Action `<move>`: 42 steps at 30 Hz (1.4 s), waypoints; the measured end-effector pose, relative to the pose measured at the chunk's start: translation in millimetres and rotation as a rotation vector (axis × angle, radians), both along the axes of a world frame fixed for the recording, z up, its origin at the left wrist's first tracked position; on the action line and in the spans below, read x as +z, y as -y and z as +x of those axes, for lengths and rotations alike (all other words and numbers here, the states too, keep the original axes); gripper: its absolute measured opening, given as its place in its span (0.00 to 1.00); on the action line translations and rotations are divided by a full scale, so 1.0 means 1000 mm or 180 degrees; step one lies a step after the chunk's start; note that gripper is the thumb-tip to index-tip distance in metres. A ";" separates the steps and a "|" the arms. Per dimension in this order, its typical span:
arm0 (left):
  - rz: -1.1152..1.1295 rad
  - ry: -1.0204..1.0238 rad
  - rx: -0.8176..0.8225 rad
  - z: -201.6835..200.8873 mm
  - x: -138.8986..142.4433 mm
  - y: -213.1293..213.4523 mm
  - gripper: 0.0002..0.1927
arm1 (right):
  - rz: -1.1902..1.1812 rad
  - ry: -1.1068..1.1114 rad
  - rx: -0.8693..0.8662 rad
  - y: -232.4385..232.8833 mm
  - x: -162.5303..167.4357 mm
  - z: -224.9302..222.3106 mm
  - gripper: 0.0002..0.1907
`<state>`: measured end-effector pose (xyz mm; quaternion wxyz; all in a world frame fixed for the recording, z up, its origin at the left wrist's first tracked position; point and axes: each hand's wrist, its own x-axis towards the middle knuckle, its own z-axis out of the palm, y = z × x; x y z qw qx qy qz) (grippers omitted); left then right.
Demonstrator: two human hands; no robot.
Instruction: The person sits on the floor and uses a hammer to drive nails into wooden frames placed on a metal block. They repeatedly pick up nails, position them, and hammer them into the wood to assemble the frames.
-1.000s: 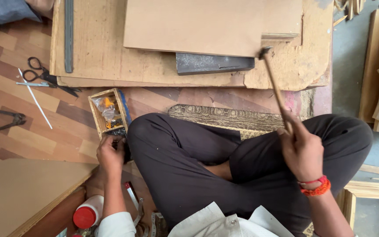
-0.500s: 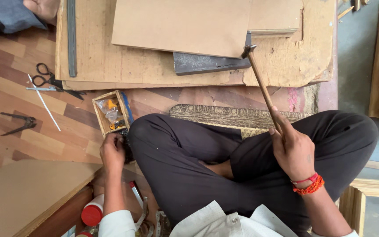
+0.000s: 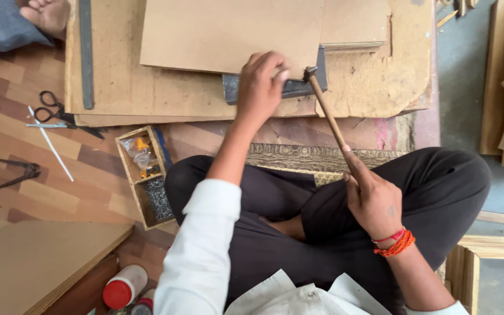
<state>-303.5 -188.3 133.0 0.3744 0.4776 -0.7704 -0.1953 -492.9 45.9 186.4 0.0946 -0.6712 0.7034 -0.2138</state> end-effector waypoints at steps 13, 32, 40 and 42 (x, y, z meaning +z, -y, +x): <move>-0.0173 0.0068 -0.0244 -0.020 -0.043 0.021 0.10 | -0.0300 0.0140 0.0146 0.013 0.002 -0.008 0.26; -0.0073 0.0031 -0.0479 -0.007 -0.043 0.024 0.27 | -0.0654 -0.0210 0.0342 0.007 -0.007 -0.005 0.29; -0.0161 -0.0219 0.0643 0.012 -0.065 0.013 0.32 | 0.1004 0.1282 -0.0052 -0.048 -0.006 0.004 0.31; -0.0494 -0.0997 0.2015 0.038 -0.075 0.014 0.37 | 0.1875 0.2756 -0.0269 -0.067 -0.002 0.008 0.34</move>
